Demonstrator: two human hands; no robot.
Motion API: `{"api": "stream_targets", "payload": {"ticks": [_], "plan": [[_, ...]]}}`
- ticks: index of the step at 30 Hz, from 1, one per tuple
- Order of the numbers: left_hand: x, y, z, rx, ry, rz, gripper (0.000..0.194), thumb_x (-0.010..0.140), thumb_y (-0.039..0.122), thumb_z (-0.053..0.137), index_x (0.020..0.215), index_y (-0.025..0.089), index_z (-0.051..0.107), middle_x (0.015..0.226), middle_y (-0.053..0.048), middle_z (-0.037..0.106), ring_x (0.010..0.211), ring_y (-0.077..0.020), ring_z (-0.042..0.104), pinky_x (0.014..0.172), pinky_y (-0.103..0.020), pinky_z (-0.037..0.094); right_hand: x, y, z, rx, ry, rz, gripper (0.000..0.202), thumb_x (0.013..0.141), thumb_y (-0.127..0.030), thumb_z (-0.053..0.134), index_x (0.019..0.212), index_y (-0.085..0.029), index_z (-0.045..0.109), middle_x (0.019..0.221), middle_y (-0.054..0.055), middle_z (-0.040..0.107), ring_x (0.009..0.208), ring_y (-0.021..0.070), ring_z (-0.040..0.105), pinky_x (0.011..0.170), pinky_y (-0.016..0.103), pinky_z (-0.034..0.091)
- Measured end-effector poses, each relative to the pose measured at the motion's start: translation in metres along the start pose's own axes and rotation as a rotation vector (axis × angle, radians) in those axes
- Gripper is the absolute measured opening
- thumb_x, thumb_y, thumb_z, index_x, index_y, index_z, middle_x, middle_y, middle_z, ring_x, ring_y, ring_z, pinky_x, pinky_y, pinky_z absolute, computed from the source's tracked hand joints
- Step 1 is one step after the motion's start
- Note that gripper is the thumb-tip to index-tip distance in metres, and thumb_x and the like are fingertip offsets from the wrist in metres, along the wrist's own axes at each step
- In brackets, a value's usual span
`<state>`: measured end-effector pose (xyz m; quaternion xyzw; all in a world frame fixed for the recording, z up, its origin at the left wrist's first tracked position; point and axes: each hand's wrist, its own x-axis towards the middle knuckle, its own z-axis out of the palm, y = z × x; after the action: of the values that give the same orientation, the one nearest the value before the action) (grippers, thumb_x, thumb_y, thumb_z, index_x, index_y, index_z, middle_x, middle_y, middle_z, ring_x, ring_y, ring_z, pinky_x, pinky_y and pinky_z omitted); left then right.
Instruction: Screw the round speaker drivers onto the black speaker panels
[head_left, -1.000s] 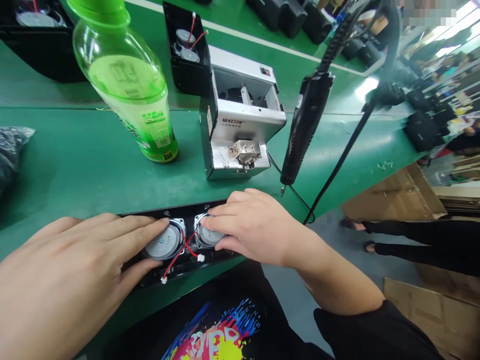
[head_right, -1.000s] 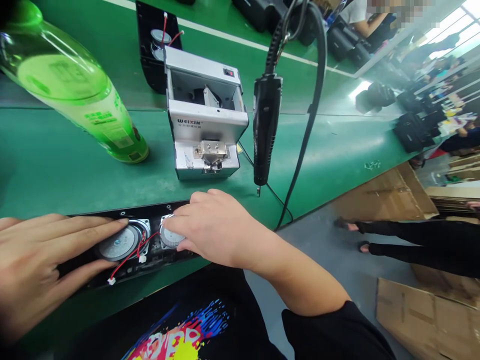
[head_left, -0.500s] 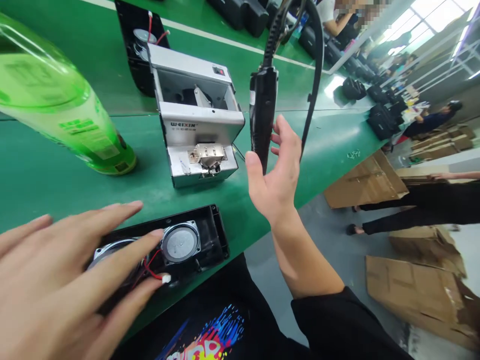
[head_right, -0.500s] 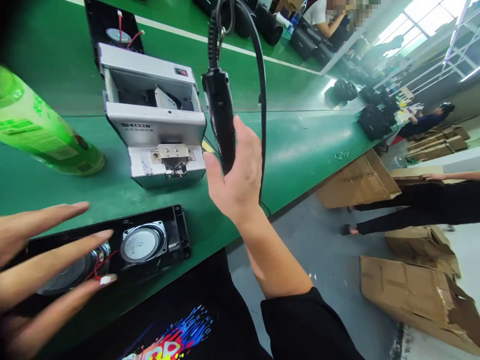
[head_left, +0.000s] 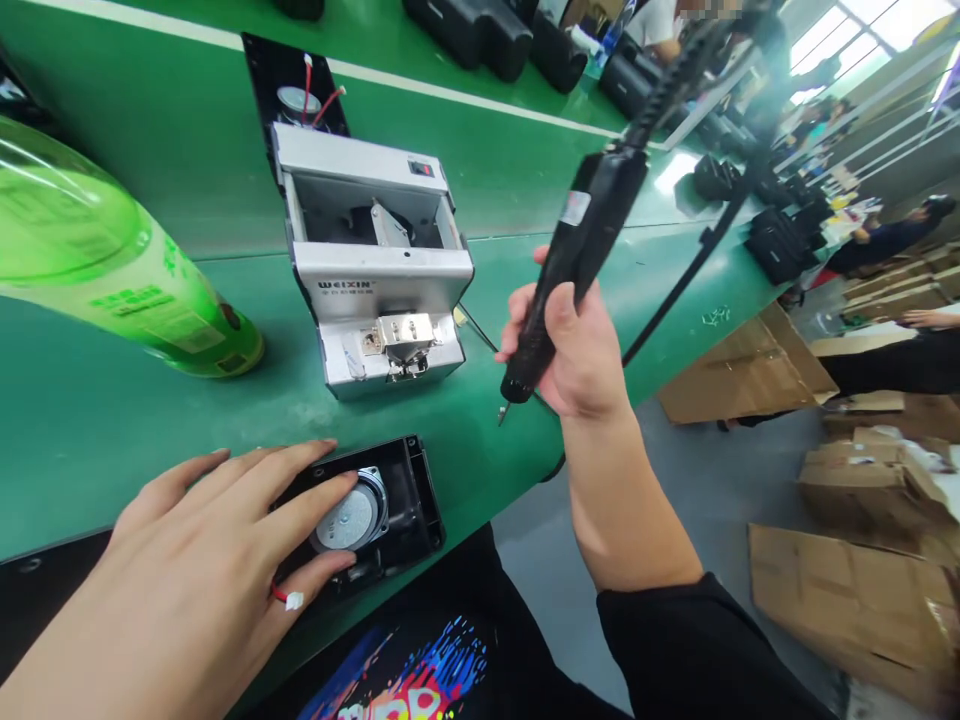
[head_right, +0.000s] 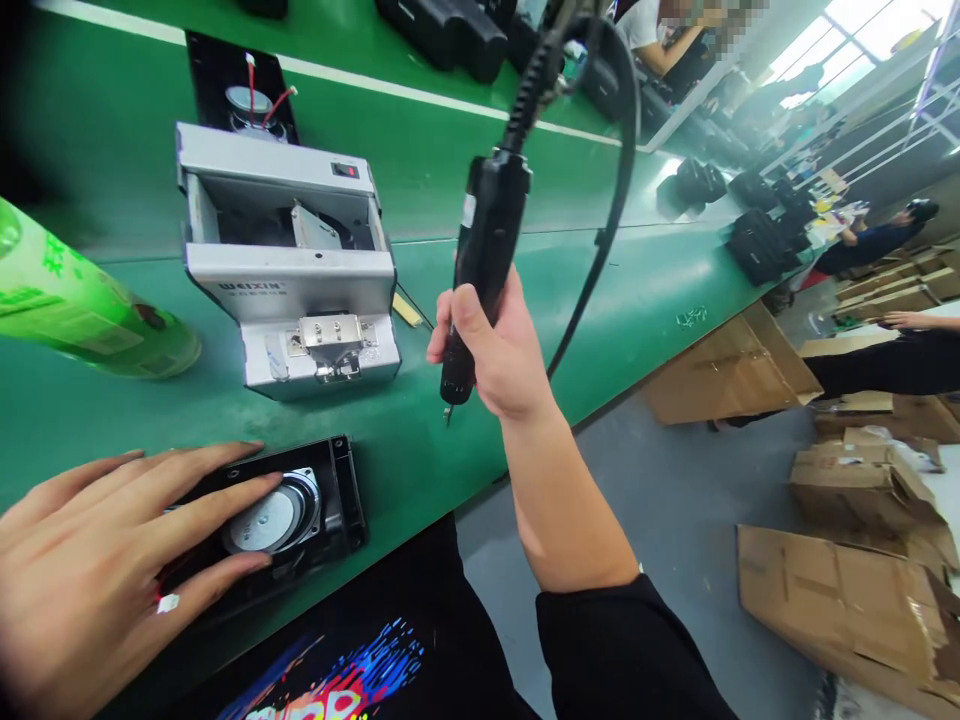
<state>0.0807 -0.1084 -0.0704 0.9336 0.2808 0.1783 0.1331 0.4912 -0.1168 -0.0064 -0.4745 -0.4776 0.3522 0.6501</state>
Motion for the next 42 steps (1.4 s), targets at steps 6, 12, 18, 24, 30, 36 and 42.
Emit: {"api": "stream_targets", "payload": {"ticks": [6,12,18,24,30,36,42], "plan": [[0.01,0.003,0.006,0.084,0.065,0.081,0.032,0.12,0.046,0.063,0.144,0.036,0.082,0.161,-0.011,0.088,0.134,-0.0426,0.086,0.119,-0.064,0.052,-0.004,-0.041,0.045,0.164,0.124,-0.237,0.064,0.117,-0.099,0.069,0.128,-0.036,0.077,0.076,-0.009,0.068,0.044,0.012,0.056,0.04,0.026,0.045],[0.015,0.007,0.01,0.073,0.155,0.091,0.037,0.101,0.037,0.079,0.139,0.034,0.083,0.152,-0.007,0.09,0.122,-0.0403,0.086,0.116,-0.064,0.054,0.013,-0.1,0.091,0.197,-0.001,-0.172,0.072,0.092,-0.097,0.101,0.116,-0.032,0.083,0.065,-0.008,0.076,0.048,0.0186,0.067,0.047,0.034,0.06],[0.019,0.015,0.012,0.06,0.231,0.078,0.046,0.088,0.03,0.085,0.134,0.034,0.088,0.146,-0.006,0.093,0.121,-0.0378,0.089,0.113,-0.062,0.058,0.036,-0.082,0.123,0.168,-0.046,-0.252,0.084,0.086,-0.115,0.088,0.1,-0.033,0.078,0.063,-0.009,0.074,0.044,0.0176,0.062,0.044,0.034,0.057],[0.019,0.019,0.013,0.06,0.202,0.049,0.048,0.087,0.027,0.086,0.134,0.036,0.09,0.151,-0.005,0.093,0.125,-0.0368,0.09,0.116,-0.061,0.06,0.041,-0.044,0.131,0.128,-0.003,-0.409,0.081,0.112,-0.111,0.056,0.114,-0.033,0.076,0.063,-0.009,0.064,0.039,0.0145,0.052,0.038,0.028,0.046],[0.018,0.023,0.013,0.061,0.221,0.046,0.043,0.09,0.028,0.081,0.131,0.033,0.089,0.148,-0.008,0.094,0.123,-0.0389,0.089,0.116,-0.064,0.059,0.036,-0.058,0.124,0.081,-0.033,-0.25,0.083,0.1,-0.116,0.072,0.12,-0.036,0.081,0.069,-0.007,0.068,0.048,0.0189,0.062,0.045,0.035,0.055],[0.019,0.024,0.012,0.065,0.23,0.055,0.042,0.091,0.028,0.08,0.132,0.031,0.088,0.149,-0.011,0.093,0.124,-0.0401,0.088,0.117,-0.066,0.058,0.039,-0.057,0.125,0.116,0.015,-0.217,0.089,0.088,-0.118,0.082,0.118,-0.034,0.084,0.066,-0.007,0.071,0.045,0.019,0.061,0.043,0.036,0.053],[0.019,0.02,0.009,0.053,0.195,0.053,0.047,0.089,0.027,0.082,0.136,0.032,0.085,0.15,-0.01,0.092,0.125,-0.0403,0.088,0.123,-0.065,0.058,0.016,-0.077,0.119,0.179,0.027,-0.173,0.084,0.091,-0.111,0.088,0.129,-0.037,0.086,0.064,-0.009,0.072,0.043,0.0178,0.06,0.043,0.034,0.054]]}}
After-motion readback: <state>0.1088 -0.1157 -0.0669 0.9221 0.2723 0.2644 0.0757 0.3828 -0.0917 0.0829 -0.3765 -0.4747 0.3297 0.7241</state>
